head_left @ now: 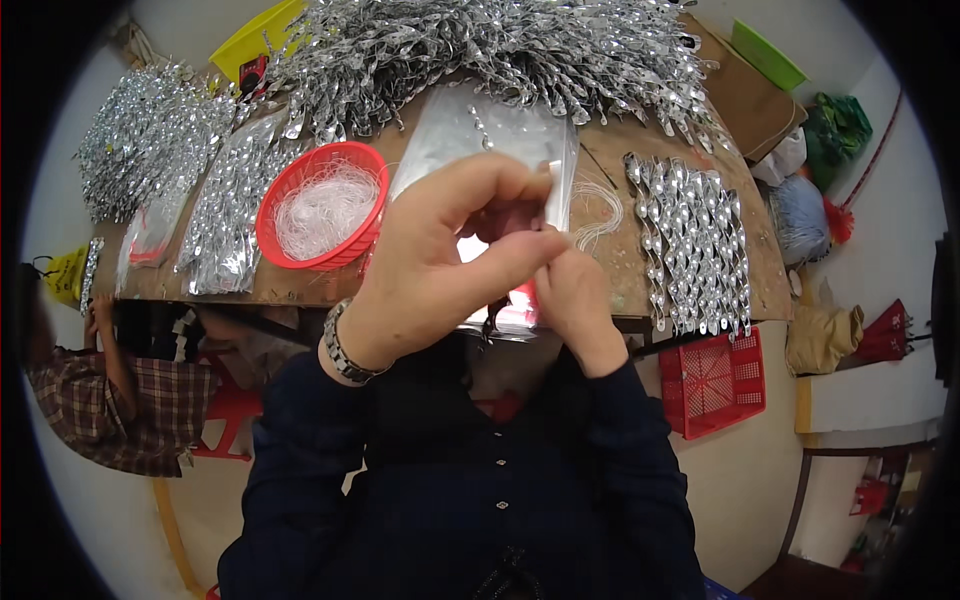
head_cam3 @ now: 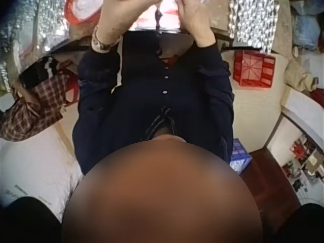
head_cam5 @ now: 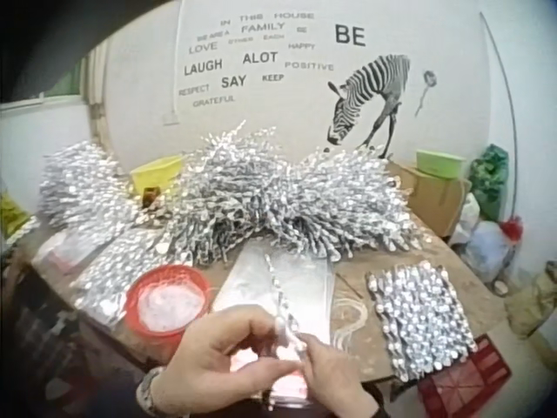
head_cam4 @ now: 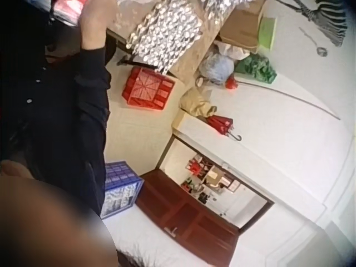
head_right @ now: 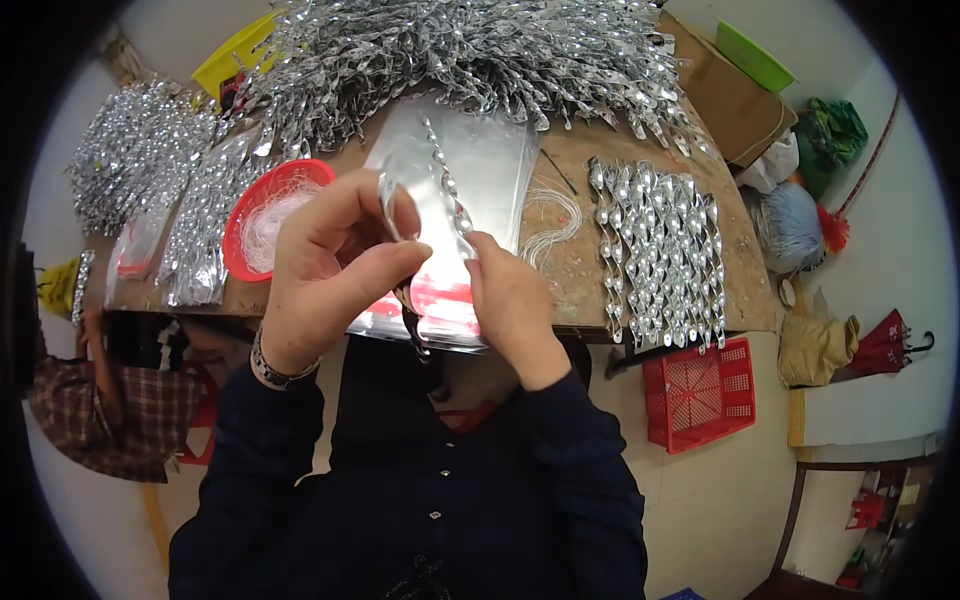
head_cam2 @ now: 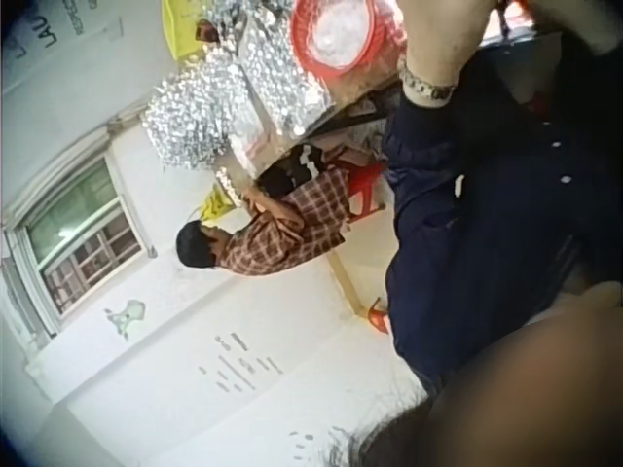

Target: Packaging silver tinsel and decorative items into clear plastic bags.

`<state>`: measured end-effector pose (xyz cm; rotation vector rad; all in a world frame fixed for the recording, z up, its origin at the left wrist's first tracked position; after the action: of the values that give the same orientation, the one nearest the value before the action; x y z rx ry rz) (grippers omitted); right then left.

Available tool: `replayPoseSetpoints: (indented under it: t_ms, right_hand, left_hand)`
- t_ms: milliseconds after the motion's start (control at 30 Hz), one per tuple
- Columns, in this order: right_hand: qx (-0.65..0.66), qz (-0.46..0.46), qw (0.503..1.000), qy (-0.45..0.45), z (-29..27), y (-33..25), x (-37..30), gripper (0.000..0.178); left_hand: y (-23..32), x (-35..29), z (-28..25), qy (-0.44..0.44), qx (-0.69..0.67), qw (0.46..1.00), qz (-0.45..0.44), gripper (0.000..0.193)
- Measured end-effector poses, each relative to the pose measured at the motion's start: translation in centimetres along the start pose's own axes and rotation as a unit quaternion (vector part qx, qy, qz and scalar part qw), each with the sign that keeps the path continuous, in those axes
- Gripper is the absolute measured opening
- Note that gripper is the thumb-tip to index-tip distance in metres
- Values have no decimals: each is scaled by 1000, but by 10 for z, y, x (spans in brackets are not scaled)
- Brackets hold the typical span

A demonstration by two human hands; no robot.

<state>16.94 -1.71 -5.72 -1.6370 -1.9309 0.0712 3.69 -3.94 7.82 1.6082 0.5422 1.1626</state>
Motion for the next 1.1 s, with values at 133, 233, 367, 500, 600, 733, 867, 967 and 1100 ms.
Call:
replayPoseSetpoints:
  t_ms: [133, 233, 367, 500, 600, 733, 867, 967, 1100]
  right_hand:
    - [-18, -10, 1000, 8, 8, -6, 3, 26]
    - [18, -1, 1000, 2, 1, -6, 2, 23]
    - [34, -24, 998, 55, -18, 14, -1, 17]
    - [-9, 32, 997, 67, -45, 55, -1, 11]
    - [-40, 32, 997, 57, -49, 77, 3, 10]
    - [-57, 33, 997, 39, -39, 91, 9, 8]
    - [-70, 9, 997, 27, -29, 94, 14, 13]
    - [-93, 36, 995, 18, -25, 98, 14, 17]
    - [-148, 89, 985, -12, -16, 96, 19, 22]
  left_hand:
    - [-47, -18, -19, 41, -107, 992, -56, 12]
    - [-78, -35, -33, 84, -162, 980, -79, 9]
    - [-117, -55, -44, 131, -163, 975, -81, 9]
    - [-153, -71, -38, 166, -247, 942, -158, 8]
    - [-169, -74, -31, 153, -274, 931, -188, 12]
    - [-177, -76, -24, 151, -265, 929, -211, 10]
    - [-178, -76, -18, 145, -258, 929, -222, 12]
    - [-179, -77, -16, 141, -249, 930, -228, 14]
    - [-182, -82, -21, 146, -253, 930, -224, 14]
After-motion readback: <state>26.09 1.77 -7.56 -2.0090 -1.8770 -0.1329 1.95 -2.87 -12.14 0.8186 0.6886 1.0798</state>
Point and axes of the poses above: each hand's wrist, its own x-axis towards the middle knuckle, its own z-axis out of the palm, y = z × x, the point moved 9 cm from there along x, towards the middle knuckle, and after that the axes turned 8 degrees about -x, right-handed, at the moved point
